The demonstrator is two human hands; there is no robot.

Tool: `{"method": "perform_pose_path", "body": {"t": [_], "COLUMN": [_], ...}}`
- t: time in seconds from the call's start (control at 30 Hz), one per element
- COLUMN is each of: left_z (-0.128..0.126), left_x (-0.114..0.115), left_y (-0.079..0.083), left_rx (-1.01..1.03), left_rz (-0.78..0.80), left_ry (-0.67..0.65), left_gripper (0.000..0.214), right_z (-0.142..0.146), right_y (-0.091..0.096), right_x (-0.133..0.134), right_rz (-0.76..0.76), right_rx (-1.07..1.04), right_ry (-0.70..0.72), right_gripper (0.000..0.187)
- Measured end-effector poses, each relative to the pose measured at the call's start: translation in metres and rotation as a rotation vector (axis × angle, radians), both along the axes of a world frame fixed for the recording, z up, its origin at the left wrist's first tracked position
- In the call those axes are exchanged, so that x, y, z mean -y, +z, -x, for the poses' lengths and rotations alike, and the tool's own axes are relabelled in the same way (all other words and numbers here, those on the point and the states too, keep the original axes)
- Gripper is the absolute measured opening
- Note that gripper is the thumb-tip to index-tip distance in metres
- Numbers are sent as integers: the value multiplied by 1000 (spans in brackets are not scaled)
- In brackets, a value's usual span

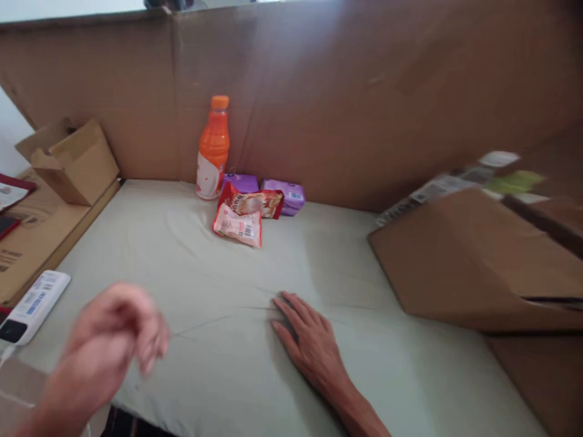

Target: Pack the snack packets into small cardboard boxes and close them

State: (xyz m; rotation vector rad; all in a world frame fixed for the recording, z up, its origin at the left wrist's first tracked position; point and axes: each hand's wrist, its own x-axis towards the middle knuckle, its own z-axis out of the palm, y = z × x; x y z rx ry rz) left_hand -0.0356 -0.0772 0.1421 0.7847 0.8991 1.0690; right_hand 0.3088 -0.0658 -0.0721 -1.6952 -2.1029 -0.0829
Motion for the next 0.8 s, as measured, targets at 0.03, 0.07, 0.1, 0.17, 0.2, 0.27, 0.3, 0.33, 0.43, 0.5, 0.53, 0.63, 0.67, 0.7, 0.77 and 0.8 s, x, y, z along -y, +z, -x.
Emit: {"method": "perform_pose_path", "body": {"t": [0.03, 0.07, 0.1, 0.17, 0.2, 0.27, 0.3, 0.33, 0.43, 0.5, 0.53, 0.63, 0.67, 0.7, 0.77, 0.8], "left_z": [-5, -10, -14, -18, -18, -17, -17, -16, -15, -15, -15, -12, -10, -5, 9, 19], "left_x": [-11, -21, -28, -35, -36, -35, -34, -33, -33, -34, -34, -40, -44, -51, -72, -86], "left_y": [-2, -5, -9, -17, -20, -23, -24, -25, -25, -26, -27, -27, -27, -28, -28, -27], "left_rx": [21, 42, 60, 81, 89, 109, 118, 127, 145, 150, 152, 119, 52, -51, -298, -412], "left_rz": [-1, 12, 38, 92, 104, 111, 114, 118, 126, 124, 122, 97, 56, -5, -149, -215], "left_ry": [28, 53, 74, 101, 112, 123, 124, 121, 111, 111, 114, 140, 165, 201, 292, 346], "left_gripper": [20, 22, 25, 27, 27, 27, 27, 26, 22, 21, 22, 26, 30, 33, 38, 38], "right_z": [-1, -2, -3, -5, -5, -5, -5, -5, -5, -5, -6, -8, -11, -14, -23, -28], "right_y": [-3, -5, -7, -9, -10, -10, -11, -11, -11, -11, -11, -14, -16, -19, -27, -32], "right_x": [0, 1, 1, 2, 2, 2, 3, 3, 3, 3, 3, 3, 3, 3, 2, 1], "right_rz": [-10, -17, -21, -18, -18, -25, -27, -26, -9, -6, -13, -43, -50, -55, -61, -55], "right_rx": [-2, -4, -7, -9, -7, 0, 3, 4, -3, 4, 11, 41, 46, 48, 36, 29], "right_ry": [6, 9, 10, 6, 5, 10, 12, 13, -4, -6, -1, 32, 43, 52, 62, 73], "right_gripper": [43, 43, 44, 44, 45, 45, 45, 46, 46, 46, 46, 47, 47, 48, 48, 48]}}
